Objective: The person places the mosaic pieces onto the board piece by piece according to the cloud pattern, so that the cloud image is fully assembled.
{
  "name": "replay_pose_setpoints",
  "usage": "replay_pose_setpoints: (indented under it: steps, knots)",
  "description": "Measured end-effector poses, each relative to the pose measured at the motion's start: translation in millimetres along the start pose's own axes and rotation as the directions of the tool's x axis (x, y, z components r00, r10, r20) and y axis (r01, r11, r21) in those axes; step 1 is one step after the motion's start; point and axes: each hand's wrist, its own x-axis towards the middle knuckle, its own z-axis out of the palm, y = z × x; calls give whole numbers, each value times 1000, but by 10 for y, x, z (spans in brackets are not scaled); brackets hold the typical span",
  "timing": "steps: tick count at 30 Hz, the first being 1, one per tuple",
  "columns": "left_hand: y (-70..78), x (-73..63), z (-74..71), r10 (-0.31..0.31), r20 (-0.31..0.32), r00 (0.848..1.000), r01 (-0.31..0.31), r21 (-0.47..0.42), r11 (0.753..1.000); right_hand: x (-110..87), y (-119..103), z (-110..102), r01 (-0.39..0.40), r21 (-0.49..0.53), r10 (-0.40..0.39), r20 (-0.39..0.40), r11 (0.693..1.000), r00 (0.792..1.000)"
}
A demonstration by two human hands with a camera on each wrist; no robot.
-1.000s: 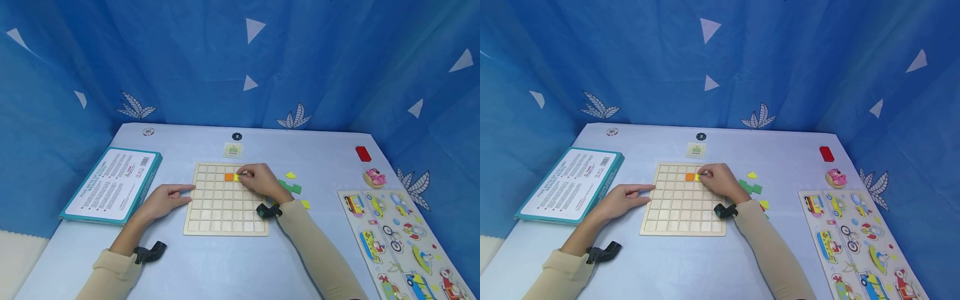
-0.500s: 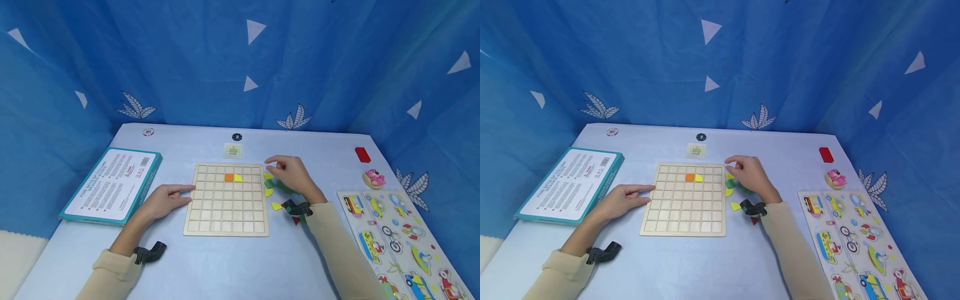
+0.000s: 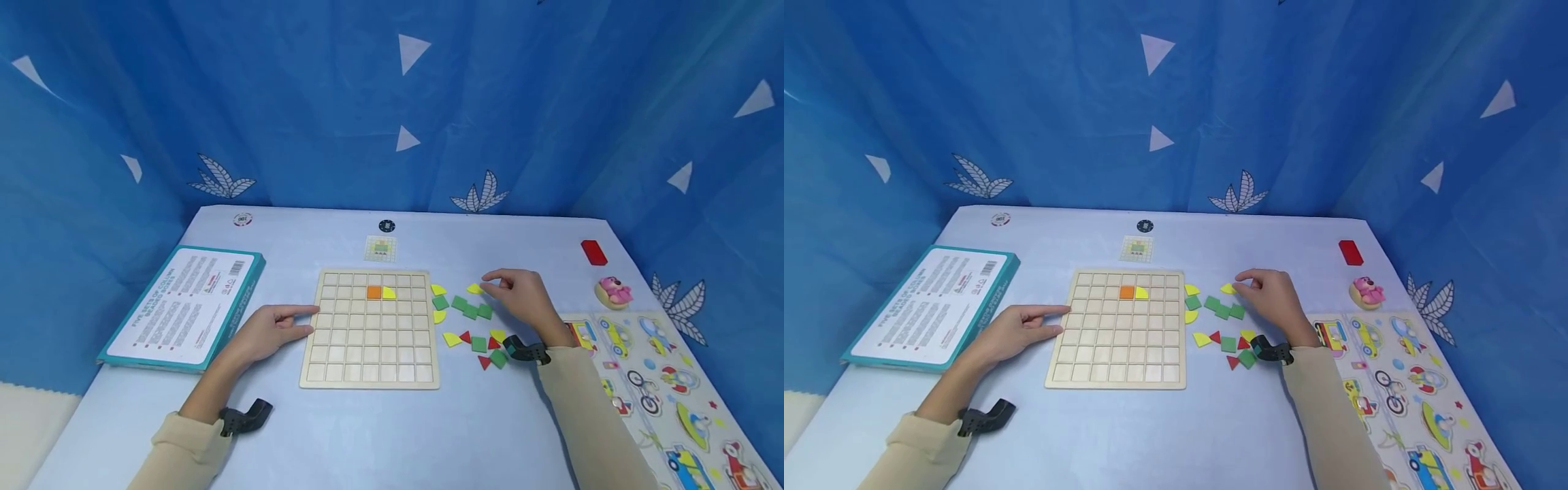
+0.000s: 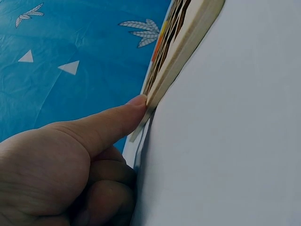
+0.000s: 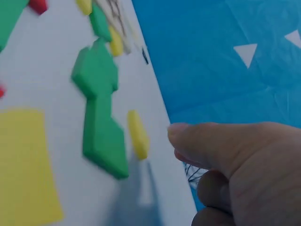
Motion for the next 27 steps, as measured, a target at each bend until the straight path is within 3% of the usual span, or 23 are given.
replay_pose_setpoints:
  steps: [7,13,21,27]
  knots:
    - [-10,-11,10,13,-4,1000,-13,2,1000,21,165,90,-28,10,28,21,1000,999]
    - [-15,3,8,18,-6,1000,-18,8,1000,36,121,167,-28,-9,28,19,1000,999]
    - [-27,9,13,20,-12,1000,-20,17,1000,42,37,244,39,-85,-37,22,996,999]
    - [-30,17,18,18,-15,1000,-18,21,1000,43,23,228,76,-62,-73,40,995,997]
